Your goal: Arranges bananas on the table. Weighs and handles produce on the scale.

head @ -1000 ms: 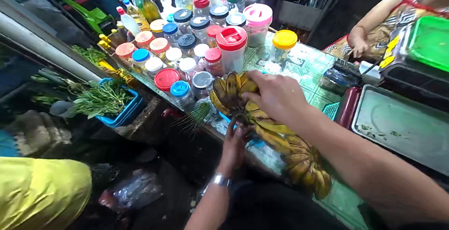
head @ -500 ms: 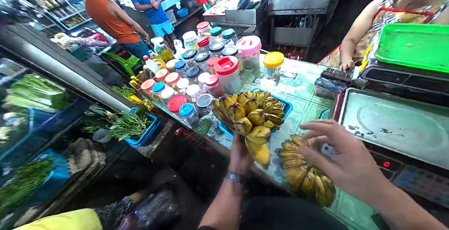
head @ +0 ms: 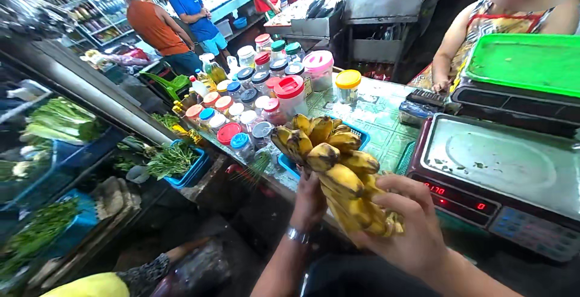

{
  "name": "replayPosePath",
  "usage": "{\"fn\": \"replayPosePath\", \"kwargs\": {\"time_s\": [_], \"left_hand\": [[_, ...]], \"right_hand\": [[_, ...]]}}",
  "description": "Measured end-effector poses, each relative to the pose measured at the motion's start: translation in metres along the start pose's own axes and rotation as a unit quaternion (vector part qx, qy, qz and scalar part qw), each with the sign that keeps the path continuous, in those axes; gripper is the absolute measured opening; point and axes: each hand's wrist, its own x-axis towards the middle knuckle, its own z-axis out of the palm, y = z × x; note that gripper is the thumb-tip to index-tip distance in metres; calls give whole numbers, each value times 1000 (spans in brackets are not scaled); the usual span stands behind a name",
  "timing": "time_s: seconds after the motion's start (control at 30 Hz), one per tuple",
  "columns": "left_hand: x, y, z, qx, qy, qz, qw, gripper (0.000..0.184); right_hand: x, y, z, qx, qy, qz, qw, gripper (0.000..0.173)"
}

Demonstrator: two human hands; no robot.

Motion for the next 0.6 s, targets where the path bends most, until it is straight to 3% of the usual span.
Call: {"fn": "replayPosePath", "kwargs": {"time_s": [0.17, 0.23, 0.37, 0.6], "left_hand": [[-7, 10, -9, 43, -46, 32, 998, 78], [-10, 17, -13, 49, -66, 42, 996, 77], [-24, 24, -14, 84, -62, 64, 993, 74], [-41, 32, -31, 122, -59, 71, 988, 73]], "right_hand": [[-19, 7, 0, 25, 42, -20, 999, 56], [-16, 8, -11, 32, 60, -6, 998, 57], [-12, 8, -14, 85, 19, 14, 996, 64], [-32, 7, -2, 157, -11, 33, 987, 58]]}}
